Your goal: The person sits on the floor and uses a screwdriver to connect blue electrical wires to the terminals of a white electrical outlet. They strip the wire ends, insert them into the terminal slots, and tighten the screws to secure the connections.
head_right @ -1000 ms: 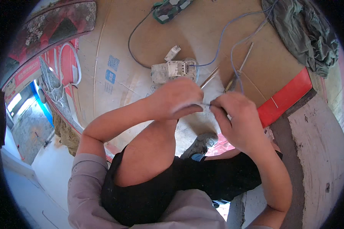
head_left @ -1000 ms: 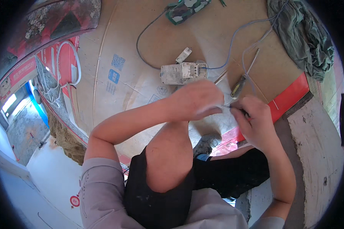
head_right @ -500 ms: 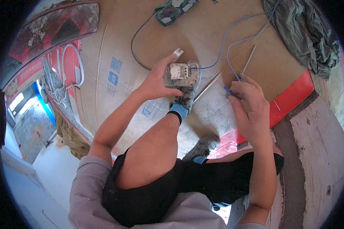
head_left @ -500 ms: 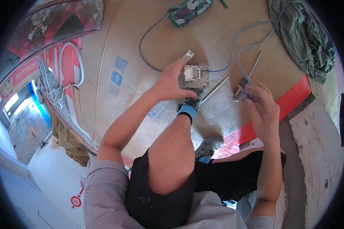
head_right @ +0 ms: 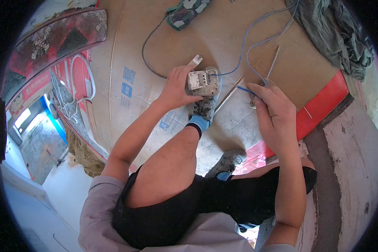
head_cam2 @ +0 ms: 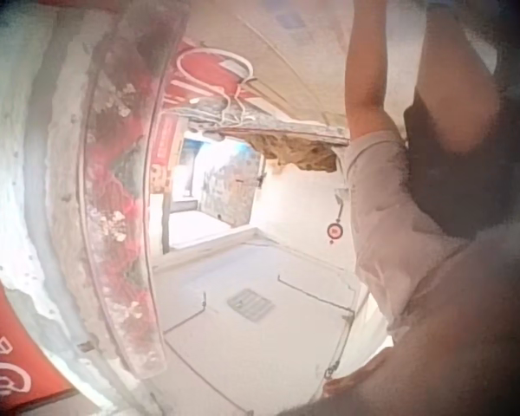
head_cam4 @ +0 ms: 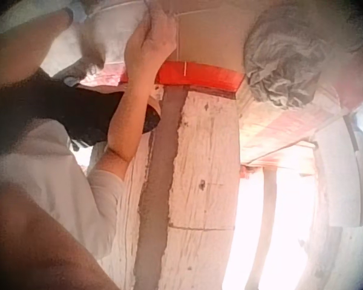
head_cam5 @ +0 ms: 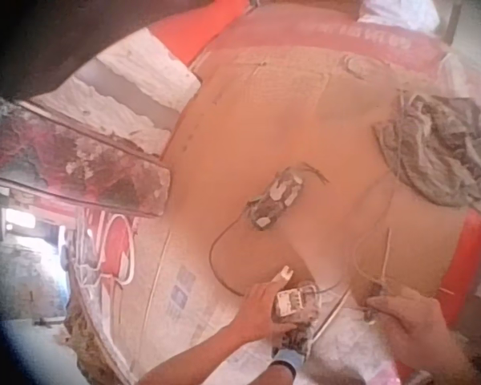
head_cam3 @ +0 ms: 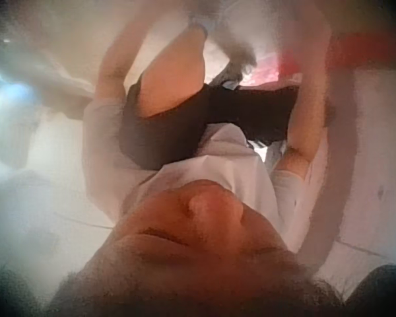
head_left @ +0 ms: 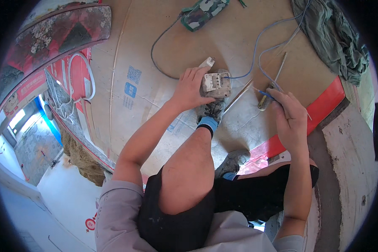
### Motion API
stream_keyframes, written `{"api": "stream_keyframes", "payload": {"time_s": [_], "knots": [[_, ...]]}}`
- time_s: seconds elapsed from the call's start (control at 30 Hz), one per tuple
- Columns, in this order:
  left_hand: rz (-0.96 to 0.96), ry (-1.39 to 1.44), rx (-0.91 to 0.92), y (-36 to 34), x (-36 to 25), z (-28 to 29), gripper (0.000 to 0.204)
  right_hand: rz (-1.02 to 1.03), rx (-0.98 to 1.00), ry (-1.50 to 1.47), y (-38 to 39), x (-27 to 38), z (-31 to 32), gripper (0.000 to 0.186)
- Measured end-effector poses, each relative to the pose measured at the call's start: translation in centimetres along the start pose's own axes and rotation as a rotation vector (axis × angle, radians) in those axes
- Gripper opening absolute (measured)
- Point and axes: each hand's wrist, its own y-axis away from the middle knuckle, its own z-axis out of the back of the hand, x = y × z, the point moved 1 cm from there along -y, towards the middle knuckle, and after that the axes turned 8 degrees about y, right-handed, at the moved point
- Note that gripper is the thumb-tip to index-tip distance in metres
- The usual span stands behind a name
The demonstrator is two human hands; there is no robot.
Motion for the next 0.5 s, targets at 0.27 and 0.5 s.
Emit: {"api": "stream_keyframes", "payload": {"time_s": [0.27,0.5], "knots": [[-0.248,0.257,-0.184,1.3,-4.2,1.9,0.091,0.078,0.031,-0.042,0.4,-0.4,0.7,0.018],[-0.397,0.324,-0.244,1.3,-6.7,1.7,0.1,0.208,-0.064,0.027,0.7,1.8,1.2,0.021]]}}
